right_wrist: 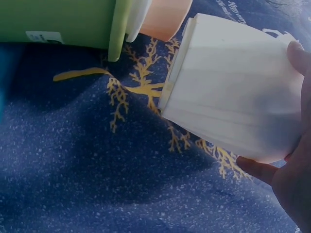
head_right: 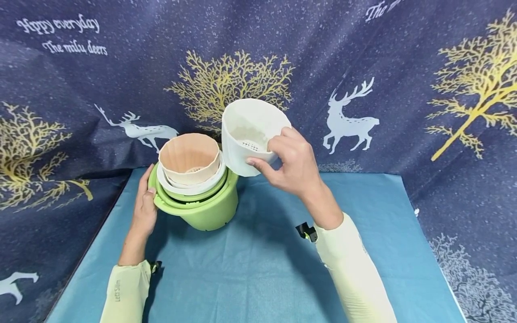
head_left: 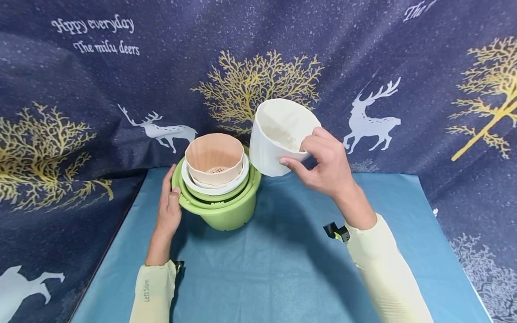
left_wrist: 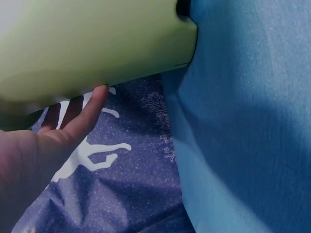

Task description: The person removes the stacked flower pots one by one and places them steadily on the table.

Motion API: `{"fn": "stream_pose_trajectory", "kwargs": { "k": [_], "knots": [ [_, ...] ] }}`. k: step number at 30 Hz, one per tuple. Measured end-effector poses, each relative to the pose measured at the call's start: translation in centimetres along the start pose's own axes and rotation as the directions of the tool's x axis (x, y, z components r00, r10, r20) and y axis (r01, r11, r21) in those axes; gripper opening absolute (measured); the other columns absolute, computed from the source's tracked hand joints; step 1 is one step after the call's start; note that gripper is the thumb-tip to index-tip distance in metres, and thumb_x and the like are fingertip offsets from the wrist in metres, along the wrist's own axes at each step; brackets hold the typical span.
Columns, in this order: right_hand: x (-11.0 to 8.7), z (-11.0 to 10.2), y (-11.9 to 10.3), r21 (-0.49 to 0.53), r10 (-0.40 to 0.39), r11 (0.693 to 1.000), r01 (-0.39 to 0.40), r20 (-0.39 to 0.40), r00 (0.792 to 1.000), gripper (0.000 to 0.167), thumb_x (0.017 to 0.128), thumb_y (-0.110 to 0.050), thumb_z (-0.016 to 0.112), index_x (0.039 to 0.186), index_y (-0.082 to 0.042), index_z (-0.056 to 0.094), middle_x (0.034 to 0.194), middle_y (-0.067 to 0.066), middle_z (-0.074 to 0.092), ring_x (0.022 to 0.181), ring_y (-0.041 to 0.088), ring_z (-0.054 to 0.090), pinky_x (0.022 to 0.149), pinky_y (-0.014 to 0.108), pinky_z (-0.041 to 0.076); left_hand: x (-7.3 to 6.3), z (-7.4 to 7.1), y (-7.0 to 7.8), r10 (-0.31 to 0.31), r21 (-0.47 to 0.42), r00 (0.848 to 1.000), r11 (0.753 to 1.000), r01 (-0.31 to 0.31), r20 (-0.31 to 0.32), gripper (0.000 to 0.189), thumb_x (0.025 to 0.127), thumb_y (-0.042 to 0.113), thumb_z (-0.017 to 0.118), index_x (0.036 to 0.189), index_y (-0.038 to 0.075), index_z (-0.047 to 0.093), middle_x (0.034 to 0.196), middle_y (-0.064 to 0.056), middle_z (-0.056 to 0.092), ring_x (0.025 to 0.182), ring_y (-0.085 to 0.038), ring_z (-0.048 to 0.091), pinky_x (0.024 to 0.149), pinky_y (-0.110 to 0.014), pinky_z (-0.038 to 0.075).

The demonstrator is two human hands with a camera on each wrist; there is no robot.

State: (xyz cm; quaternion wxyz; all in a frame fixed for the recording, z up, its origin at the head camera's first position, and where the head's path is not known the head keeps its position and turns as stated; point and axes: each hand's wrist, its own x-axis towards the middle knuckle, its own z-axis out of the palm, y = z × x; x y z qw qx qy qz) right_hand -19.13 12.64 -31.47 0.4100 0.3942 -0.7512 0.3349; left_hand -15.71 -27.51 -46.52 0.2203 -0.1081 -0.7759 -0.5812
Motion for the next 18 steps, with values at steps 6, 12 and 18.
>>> {"fn": "stream_pose_trajectory", "kwargs": {
  "k": [6, 12, 18],
  "knots": [
    [-0.3, 0.2, 0.0, 0.014, 0.038, 0.999, -0.038, -0.009, 0.999, 0.056, 0.097, -0.057, 0.072, 0.068, -0.011, 0.059, 0.066, 0.003, 0.052, 0.07, 0.025, 0.047, 0.066, 0.041, 0.04, 0.0, 0.0, 0.0, -0.001, -0.011, 1.0, 1.0, 0.001, -0.005, 0.065, 0.104, 0.001, 0.032, 0.168, 0.01, 0.03, 0.172, -0.008, 0.03, 0.155, -0.022, 0.029, 0.122, -0.019, 0.024],
    [-0.8, 0.4, 0.3, -0.018, 0.041, 0.999, -0.041, 0.0, 0.999, 0.058, 0.097, -0.058, 0.07, 0.065, -0.012, 0.055, 0.064, 0.003, 0.049, 0.068, 0.025, 0.045, 0.063, 0.041, 0.038, -0.1, 0.1, -0.1, -0.001, -0.001, 1.0, 1.0, 0.001, -0.006, 0.065, 0.104, 0.0, 0.031, 0.168, 0.01, 0.03, 0.172, -0.006, 0.03, 0.156, -0.022, 0.028, 0.122, -0.02, 0.023],
    [-1.5, 0.6, 0.9, -0.057, 0.049, 0.997, -0.046, 0.045, 0.998, 0.061, 0.098, -0.06, 0.067, 0.064, -0.013, 0.05, 0.064, 0.002, 0.044, 0.067, 0.024, 0.043, 0.061, 0.04, 0.038, 0.0, 0.1, -0.1, 0.005, -0.007, 1.0, 1.0, -0.005, -0.01, 0.065, 0.104, -0.001, 0.032, 0.168, 0.008, 0.03, 0.172, -0.016, 0.029, 0.156, -0.023, 0.029, 0.122, -0.019, 0.023]
  ]
}}
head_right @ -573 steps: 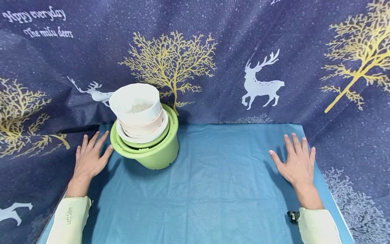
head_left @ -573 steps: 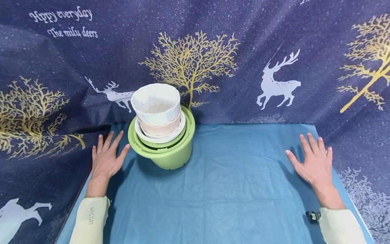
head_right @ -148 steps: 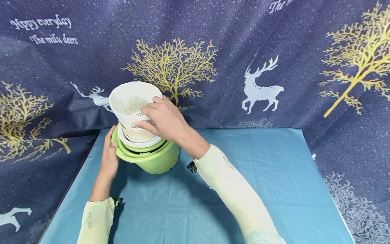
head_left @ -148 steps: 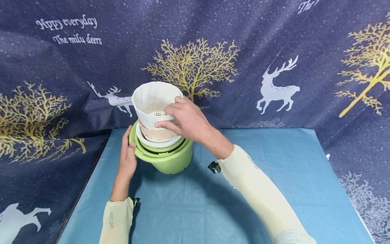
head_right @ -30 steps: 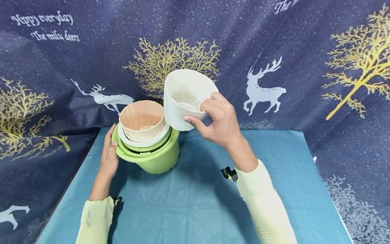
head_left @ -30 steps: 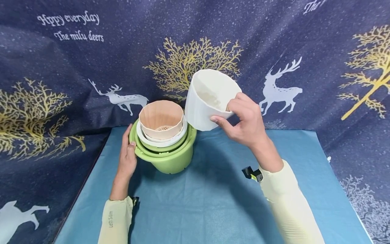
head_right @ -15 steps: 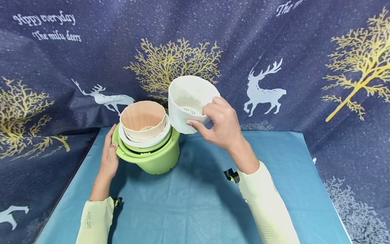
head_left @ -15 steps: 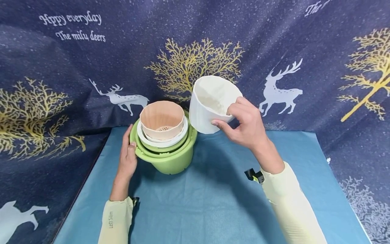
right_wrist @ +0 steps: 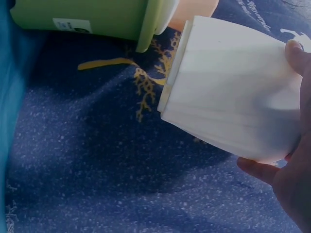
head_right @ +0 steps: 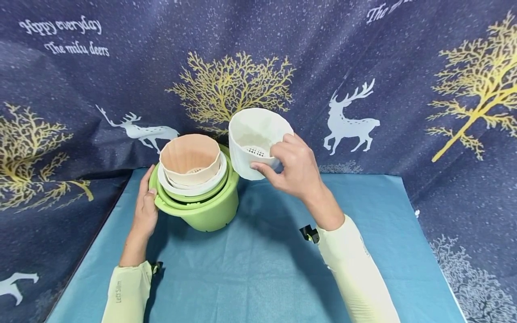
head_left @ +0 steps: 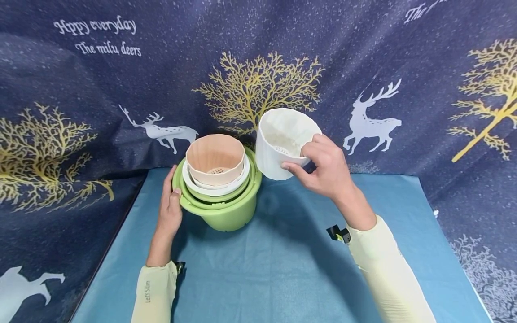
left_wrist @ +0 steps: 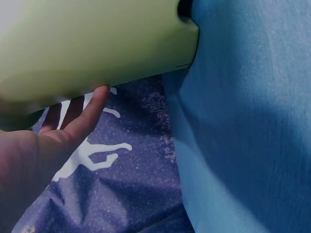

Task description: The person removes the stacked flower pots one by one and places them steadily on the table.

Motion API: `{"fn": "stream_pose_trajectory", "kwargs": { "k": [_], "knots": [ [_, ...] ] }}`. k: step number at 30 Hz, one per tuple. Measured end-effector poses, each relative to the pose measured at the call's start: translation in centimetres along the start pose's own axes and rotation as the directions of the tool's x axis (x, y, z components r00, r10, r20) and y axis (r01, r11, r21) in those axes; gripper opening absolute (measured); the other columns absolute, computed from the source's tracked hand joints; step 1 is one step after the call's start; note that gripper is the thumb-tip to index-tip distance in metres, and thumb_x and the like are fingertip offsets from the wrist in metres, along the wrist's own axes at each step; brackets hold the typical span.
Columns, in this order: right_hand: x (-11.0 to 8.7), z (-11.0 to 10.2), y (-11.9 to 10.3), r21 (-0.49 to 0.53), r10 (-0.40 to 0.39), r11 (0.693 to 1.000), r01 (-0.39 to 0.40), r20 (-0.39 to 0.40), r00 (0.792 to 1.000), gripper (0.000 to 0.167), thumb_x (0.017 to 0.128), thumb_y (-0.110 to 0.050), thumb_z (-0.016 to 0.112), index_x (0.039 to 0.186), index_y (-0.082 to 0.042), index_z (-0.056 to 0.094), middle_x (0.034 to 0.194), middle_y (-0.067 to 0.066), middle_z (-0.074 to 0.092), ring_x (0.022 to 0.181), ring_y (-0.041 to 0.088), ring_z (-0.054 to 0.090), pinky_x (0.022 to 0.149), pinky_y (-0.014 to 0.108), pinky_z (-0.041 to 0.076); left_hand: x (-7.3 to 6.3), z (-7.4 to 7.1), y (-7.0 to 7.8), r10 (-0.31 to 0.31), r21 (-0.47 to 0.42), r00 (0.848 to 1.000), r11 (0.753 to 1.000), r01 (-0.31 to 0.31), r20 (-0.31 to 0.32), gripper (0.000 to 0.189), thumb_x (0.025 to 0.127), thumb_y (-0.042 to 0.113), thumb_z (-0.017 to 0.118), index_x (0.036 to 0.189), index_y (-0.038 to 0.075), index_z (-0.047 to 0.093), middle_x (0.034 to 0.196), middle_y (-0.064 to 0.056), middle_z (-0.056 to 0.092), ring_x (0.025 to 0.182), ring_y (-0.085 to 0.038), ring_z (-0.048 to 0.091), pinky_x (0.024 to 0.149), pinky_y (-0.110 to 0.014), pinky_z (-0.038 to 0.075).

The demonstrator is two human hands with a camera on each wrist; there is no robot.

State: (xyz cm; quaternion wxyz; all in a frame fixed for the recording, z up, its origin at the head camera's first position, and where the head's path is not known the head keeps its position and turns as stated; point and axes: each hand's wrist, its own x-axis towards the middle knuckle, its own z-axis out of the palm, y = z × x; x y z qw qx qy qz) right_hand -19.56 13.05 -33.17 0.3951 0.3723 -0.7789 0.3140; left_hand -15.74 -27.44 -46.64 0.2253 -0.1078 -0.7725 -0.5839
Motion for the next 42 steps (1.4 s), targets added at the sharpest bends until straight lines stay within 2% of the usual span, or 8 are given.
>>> {"fn": "stream_pose_trajectory", "kwargs": {
  "k": [2, 6, 9, 16, 26, 31, 38, 42],
  "knots": [
    [-0.2, 0.1, 0.2, -0.019, 0.0, 1.0, 0.001, 0.02, 1.0, 0.062, 0.098, -0.061, 0.067, 0.064, -0.012, 0.05, 0.063, 0.002, 0.044, 0.067, 0.024, 0.042, 0.061, 0.04, 0.038, 0.0, 0.0, 0.0, -0.002, -0.002, 1.0, 1.0, 0.002, 0.001, 0.065, 0.104, -0.001, 0.032, 0.168, 0.007, 0.03, 0.172, -0.017, 0.028, 0.155, -0.024, 0.029, 0.121, -0.018, 0.023],
    [-0.6, 0.3, 0.6, -0.041, -0.001, 0.999, 0.003, 0.048, 0.999, 0.061, 0.098, -0.061, 0.067, 0.064, -0.011, 0.054, 0.062, 0.004, 0.047, 0.067, 0.025, 0.043, 0.06, 0.041, 0.04, -0.1, 0.0, 0.0, -0.007, -0.006, 1.0, 1.0, 0.007, 0.004, 0.064, 0.105, 0.0, 0.033, 0.168, 0.007, 0.029, 0.172, -0.012, 0.029, 0.156, -0.023, 0.028, 0.121, -0.018, 0.023],
    [-0.9, 0.5, 0.9, -0.044, 0.01, 0.999, -0.007, 0.054, 0.998, 0.062, 0.098, -0.062, 0.066, 0.064, -0.011, 0.055, 0.062, 0.004, 0.049, 0.066, 0.024, 0.043, 0.06, 0.041, 0.04, -0.1, 0.0, 0.0, -0.005, -0.004, 1.0, 1.0, 0.005, 0.007, 0.063, 0.105, 0.0, 0.033, 0.168, 0.009, 0.03, 0.172, -0.008, 0.029, 0.156, -0.022, 0.028, 0.122, -0.018, 0.023],
    [-1.7, 1.3, 1.7, -0.042, 0.051, 0.998, -0.049, 0.061, 0.997, 0.063, 0.098, -0.065, 0.064, 0.064, -0.012, 0.055, 0.063, 0.002, 0.049, 0.066, 0.023, 0.044, 0.06, 0.04, 0.039, -0.3, -0.1, 0.0, -0.02, 0.016, 1.0, 1.0, 0.02, 0.007, 0.063, 0.106, 0.0, 0.032, 0.168, 0.01, 0.029, 0.172, -0.007, 0.029, 0.156, -0.022, 0.028, 0.121, -0.018, 0.023],
    [-2.5, 1.7, 2.6, -0.053, 0.078, 0.996, -0.075, 0.076, 0.994, 0.064, 0.096, -0.064, 0.068, 0.064, -0.009, 0.057, 0.064, 0.006, 0.053, 0.067, 0.026, 0.047, 0.061, 0.042, 0.042, -0.3, -0.2, 0.1, -0.046, 0.018, 0.999, 0.999, 0.046, 0.014, 0.063, 0.107, 0.003, 0.031, 0.169, 0.014, 0.028, 0.173, -0.004, 0.028, 0.156, -0.022, 0.027, 0.12, -0.018, 0.024],
    [-2.7, 1.9, 3.1, -0.067, 0.081, 0.995, -0.076, 0.087, 0.993, 0.061, 0.095, -0.06, 0.072, 0.065, -0.009, 0.057, 0.063, 0.007, 0.052, 0.065, 0.026, 0.047, 0.06, 0.042, 0.04, -0.2, -0.2, 0.2, -0.035, 0.023, 0.999, 0.999, 0.035, 0.013, 0.062, 0.107, 0.004, 0.031, 0.169, 0.013, 0.028, 0.173, -0.006, 0.028, 0.156, -0.022, 0.027, 0.121, -0.019, 0.023],
    [-3.2, 2.4, 3.6, -0.083, 0.071, 0.995, -0.063, 0.102, 0.992, 0.064, 0.097, -0.063, 0.068, 0.064, -0.009, 0.055, 0.061, 0.005, 0.047, 0.062, 0.024, 0.041, 0.058, 0.039, 0.036, -0.1, -0.1, 0.2, -0.027, 0.027, 1.0, 0.999, 0.026, 0.013, 0.062, 0.107, 0.003, 0.031, 0.169, 0.013, 0.028, 0.173, -0.013, 0.027, 0.156, -0.023, 0.027, 0.121, -0.019, 0.023],
    [-3.6, 2.7, 4.0, -0.085, 0.08, 0.994, -0.07, 0.117, 0.99, 0.064, 0.096, -0.063, 0.068, 0.063, -0.011, 0.053, 0.061, 0.002, 0.043, 0.062, 0.023, 0.039, 0.058, 0.038, 0.035, -0.1, -0.1, 0.1, -0.014, 0.024, 1.0, 1.0, 0.014, 0.011, 0.062, 0.107, 0.003, 0.031, 0.169, 0.012, 0.029, 0.173, -0.012, 0.028, 0.156, -0.023, 0.027, 0.121, -0.019, 0.023]
  ]
}}
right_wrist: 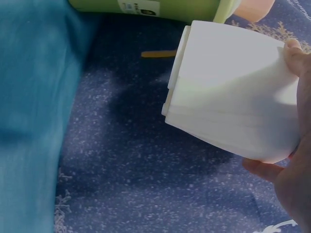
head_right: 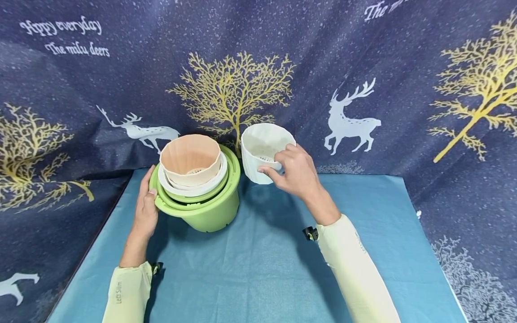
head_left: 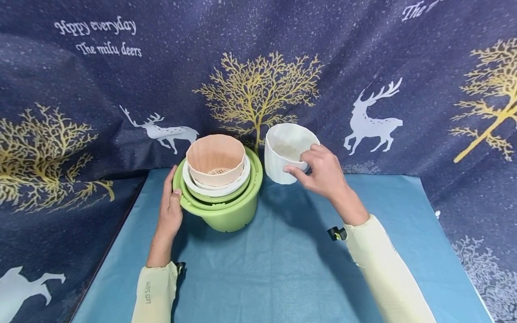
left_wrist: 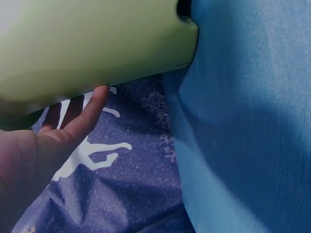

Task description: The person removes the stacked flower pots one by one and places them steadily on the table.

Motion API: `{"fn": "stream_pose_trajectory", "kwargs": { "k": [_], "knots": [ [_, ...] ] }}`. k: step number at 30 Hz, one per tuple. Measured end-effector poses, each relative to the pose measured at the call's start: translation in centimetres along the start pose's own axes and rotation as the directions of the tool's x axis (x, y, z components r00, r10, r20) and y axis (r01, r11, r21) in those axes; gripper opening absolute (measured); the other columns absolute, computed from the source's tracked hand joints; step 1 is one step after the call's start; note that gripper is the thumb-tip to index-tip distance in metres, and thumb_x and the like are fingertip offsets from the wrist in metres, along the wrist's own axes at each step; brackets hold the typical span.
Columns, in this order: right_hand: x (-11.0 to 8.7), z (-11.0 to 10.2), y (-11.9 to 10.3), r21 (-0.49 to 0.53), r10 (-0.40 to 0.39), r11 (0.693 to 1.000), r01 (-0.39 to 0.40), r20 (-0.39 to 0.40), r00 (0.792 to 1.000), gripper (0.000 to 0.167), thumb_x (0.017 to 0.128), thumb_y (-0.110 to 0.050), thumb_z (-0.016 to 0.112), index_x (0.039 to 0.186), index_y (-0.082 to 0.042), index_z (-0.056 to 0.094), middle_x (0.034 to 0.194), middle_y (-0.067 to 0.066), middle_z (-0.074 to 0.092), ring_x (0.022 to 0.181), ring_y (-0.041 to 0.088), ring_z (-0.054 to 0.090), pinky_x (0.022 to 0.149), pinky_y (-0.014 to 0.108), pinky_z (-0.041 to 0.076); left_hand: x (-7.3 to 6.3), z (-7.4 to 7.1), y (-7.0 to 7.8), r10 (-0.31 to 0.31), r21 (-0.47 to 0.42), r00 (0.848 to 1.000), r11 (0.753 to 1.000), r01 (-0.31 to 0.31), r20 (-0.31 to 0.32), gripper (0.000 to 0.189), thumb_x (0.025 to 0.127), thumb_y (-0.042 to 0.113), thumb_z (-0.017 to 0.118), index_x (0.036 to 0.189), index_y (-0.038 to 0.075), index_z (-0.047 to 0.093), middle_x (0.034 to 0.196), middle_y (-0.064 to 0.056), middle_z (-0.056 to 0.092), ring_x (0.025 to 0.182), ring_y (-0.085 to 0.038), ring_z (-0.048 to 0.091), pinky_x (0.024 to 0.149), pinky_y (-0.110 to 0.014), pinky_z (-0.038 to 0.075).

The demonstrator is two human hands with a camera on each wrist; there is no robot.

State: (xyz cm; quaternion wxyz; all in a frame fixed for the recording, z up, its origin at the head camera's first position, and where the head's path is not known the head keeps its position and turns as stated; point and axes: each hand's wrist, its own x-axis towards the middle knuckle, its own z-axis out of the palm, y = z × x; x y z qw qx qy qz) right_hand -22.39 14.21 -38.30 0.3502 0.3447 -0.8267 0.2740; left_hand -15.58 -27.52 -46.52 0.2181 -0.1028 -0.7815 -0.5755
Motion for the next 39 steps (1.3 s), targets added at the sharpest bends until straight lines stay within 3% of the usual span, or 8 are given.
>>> {"fn": "stream_pose_trajectory", "kwargs": {
  "k": [6, 17, 29, 34, 39],
  "knots": [
    [-0.4, 0.5, 0.3, -0.014, 0.003, 1.0, -0.003, 0.015, 1.0, 0.064, 0.096, -0.063, 0.069, 0.063, -0.01, 0.053, 0.062, 0.0, 0.041, 0.062, 0.024, 0.039, 0.059, 0.039, 0.036, 0.0, -0.1, 0.0, -0.01, -0.015, 1.0, 1.0, 0.01, 0.007, 0.063, 0.106, 0.003, 0.031, 0.169, 0.012, 0.028, 0.173, -0.005, 0.028, 0.157, -0.022, 0.027, 0.121, -0.019, 0.023],
    [-1.3, 1.6, 1.2, -0.022, 0.008, 1.0, -0.007, 0.041, 0.999, 0.057, 0.091, -0.052, 0.079, 0.063, -0.009, 0.055, 0.06, 0.0, 0.043, 0.062, 0.024, 0.038, 0.059, 0.04, 0.035, 0.1, 0.0, 0.1, -0.018, -0.028, 1.0, 0.999, 0.019, 0.008, 0.063, 0.107, 0.003, 0.03, 0.169, 0.01, 0.026, 0.172, -0.011, 0.027, 0.155, -0.023, 0.028, 0.119, -0.016, 0.024],
    [-2.2, 2.8, 1.9, -0.038, -0.03, 0.999, 0.034, 0.081, 0.996, 0.051, 0.084, -0.038, 0.087, 0.061, -0.01, 0.051, 0.057, 0.0, 0.044, 0.061, 0.023, 0.034, 0.065, 0.044, 0.04, 0.0, -0.1, 0.1, -0.04, -0.009, 0.999, 0.999, 0.04, 0.011, 0.063, 0.107, 0.003, 0.03, 0.17, 0.013, 0.026, 0.173, -0.009, 0.027, 0.157, -0.023, 0.026, 0.12, -0.017, 0.023],
    [-2.6, 3.4, 2.1, -0.04, -0.028, 0.999, 0.031, 0.088, 0.996, 0.051, 0.084, -0.04, 0.087, 0.061, -0.009, 0.053, 0.059, 0.001, 0.048, 0.061, 0.022, 0.035, 0.065, 0.045, 0.043, 0.0, -0.1, 0.1, -0.043, -0.005, 0.999, 0.999, 0.043, 0.014, 0.063, 0.108, 0.003, 0.031, 0.17, 0.013, 0.026, 0.173, -0.008, 0.026, 0.157, -0.024, 0.025, 0.12, -0.016, 0.022],
    [-3.1, 3.8, 2.3, -0.045, -0.019, 0.999, 0.024, 0.103, 0.994, 0.055, 0.086, -0.042, 0.085, 0.059, -0.009, 0.05, 0.058, -0.001, 0.041, 0.06, 0.022, 0.034, 0.066, 0.046, 0.042, 0.0, -0.1, 0.2, -0.029, -0.006, 1.0, 1.0, 0.029, 0.01, 0.063, 0.108, 0.003, 0.032, 0.169, 0.014, 0.028, 0.173, -0.004, 0.027, 0.157, -0.023, 0.026, 0.121, -0.018, 0.021]
  ]
}}
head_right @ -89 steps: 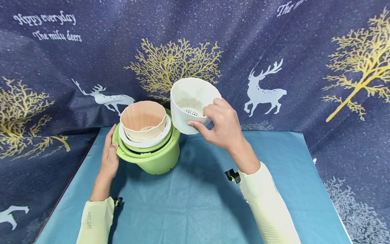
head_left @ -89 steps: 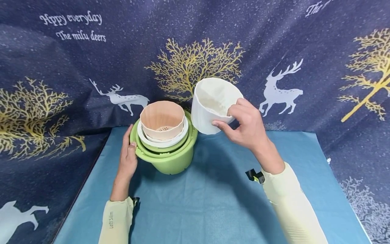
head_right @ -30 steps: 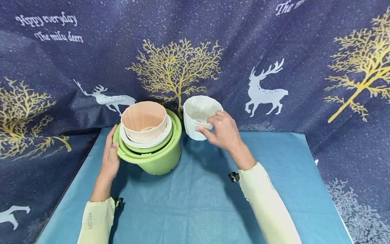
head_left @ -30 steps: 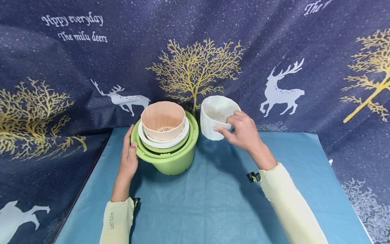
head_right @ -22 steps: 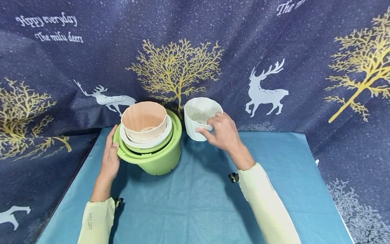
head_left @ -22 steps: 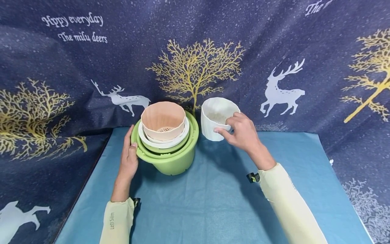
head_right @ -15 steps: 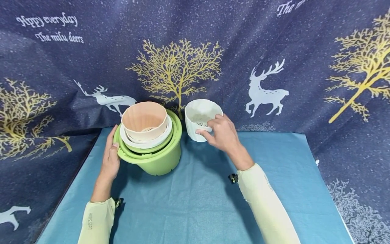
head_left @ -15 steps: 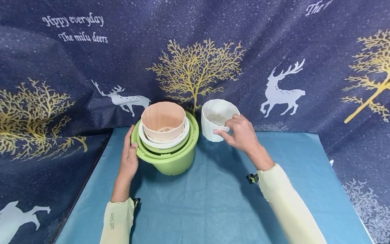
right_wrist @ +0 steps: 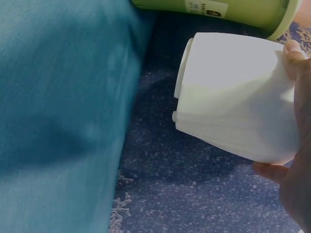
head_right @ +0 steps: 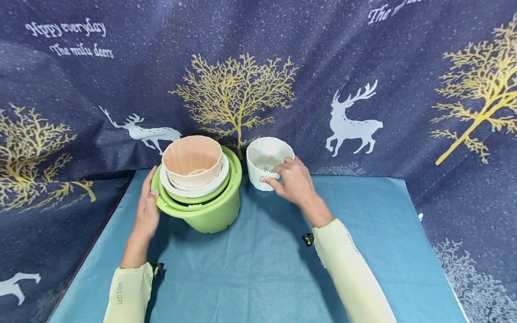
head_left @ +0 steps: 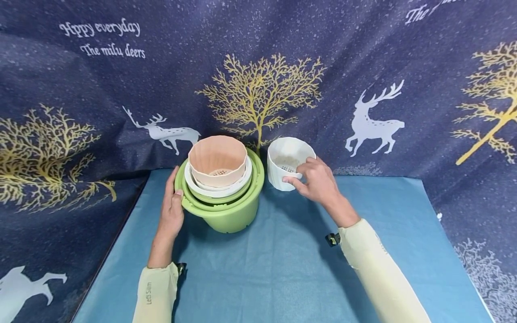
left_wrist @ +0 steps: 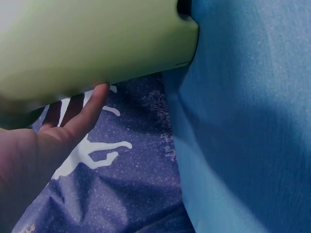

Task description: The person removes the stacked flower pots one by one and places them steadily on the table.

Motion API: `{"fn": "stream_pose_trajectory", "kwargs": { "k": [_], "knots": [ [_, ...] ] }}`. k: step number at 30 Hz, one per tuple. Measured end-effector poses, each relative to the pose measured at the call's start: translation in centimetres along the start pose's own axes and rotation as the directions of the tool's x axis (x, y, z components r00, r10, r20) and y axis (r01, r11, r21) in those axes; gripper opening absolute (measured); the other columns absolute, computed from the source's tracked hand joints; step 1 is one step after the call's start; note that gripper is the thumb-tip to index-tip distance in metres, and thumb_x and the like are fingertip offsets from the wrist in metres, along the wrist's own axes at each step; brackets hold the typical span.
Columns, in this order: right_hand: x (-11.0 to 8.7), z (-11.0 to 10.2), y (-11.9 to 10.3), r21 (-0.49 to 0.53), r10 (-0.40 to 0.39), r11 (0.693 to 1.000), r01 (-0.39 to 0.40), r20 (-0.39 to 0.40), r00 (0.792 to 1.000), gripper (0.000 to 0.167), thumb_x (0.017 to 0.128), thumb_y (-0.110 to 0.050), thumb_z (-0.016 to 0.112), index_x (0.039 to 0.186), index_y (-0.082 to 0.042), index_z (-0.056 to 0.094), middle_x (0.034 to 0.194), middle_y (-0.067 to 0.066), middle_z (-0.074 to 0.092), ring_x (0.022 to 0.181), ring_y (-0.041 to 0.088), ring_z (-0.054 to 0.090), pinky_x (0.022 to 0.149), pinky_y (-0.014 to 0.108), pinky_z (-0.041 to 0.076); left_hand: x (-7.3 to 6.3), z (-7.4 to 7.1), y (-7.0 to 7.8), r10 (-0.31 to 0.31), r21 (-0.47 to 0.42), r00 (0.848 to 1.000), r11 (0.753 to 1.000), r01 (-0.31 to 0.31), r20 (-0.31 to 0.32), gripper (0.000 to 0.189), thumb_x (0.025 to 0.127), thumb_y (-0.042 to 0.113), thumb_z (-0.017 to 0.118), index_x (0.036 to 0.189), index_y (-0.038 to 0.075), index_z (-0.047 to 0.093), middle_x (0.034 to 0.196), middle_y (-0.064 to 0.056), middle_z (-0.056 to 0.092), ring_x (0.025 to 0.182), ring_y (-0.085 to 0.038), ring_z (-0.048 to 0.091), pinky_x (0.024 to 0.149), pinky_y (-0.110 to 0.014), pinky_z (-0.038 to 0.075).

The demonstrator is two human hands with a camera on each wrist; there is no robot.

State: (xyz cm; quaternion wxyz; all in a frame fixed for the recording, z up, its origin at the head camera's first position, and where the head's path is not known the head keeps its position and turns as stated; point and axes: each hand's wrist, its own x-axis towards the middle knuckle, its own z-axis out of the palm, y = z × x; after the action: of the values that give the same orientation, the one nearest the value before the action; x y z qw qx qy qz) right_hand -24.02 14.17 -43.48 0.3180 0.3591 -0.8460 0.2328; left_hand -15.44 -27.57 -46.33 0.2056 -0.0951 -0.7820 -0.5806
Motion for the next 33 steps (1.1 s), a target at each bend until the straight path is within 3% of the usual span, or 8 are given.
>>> {"fn": "stream_pose_trajectory", "kwargs": {
  "k": [10, 33],
  "knots": [
    [-0.9, 0.7, 0.2, -0.004, 0.03, 1.0, -0.03, 0.014, 0.999, 0.056, 0.082, -0.038, 0.088, 0.059, -0.014, 0.043, 0.058, -0.003, 0.035, 0.061, 0.022, 0.032, 0.067, 0.045, 0.041, -0.1, 0.0, 0.1, 0.011, 0.006, 1.0, 1.0, -0.011, 0.007, 0.063, 0.107, 0.005, 0.032, 0.169, 0.013, 0.028, 0.173, -0.003, 0.027, 0.157, -0.024, 0.025, 0.121, -0.018, 0.022],
    [-2.4, 2.7, 0.8, -0.008, 0.045, 0.999, -0.044, 0.052, 0.998, 0.054, 0.082, -0.041, 0.087, 0.058, -0.014, 0.046, 0.059, 0.0, 0.046, 0.062, 0.025, 0.04, 0.072, 0.05, 0.046, 0.0, 0.0, -0.1, 0.022, -0.015, 1.0, 1.0, -0.021, 0.011, 0.063, 0.107, 0.003, 0.032, 0.169, 0.012, 0.027, 0.173, -0.008, 0.026, 0.157, -0.024, 0.025, 0.122, -0.018, 0.022]
  ]
}}
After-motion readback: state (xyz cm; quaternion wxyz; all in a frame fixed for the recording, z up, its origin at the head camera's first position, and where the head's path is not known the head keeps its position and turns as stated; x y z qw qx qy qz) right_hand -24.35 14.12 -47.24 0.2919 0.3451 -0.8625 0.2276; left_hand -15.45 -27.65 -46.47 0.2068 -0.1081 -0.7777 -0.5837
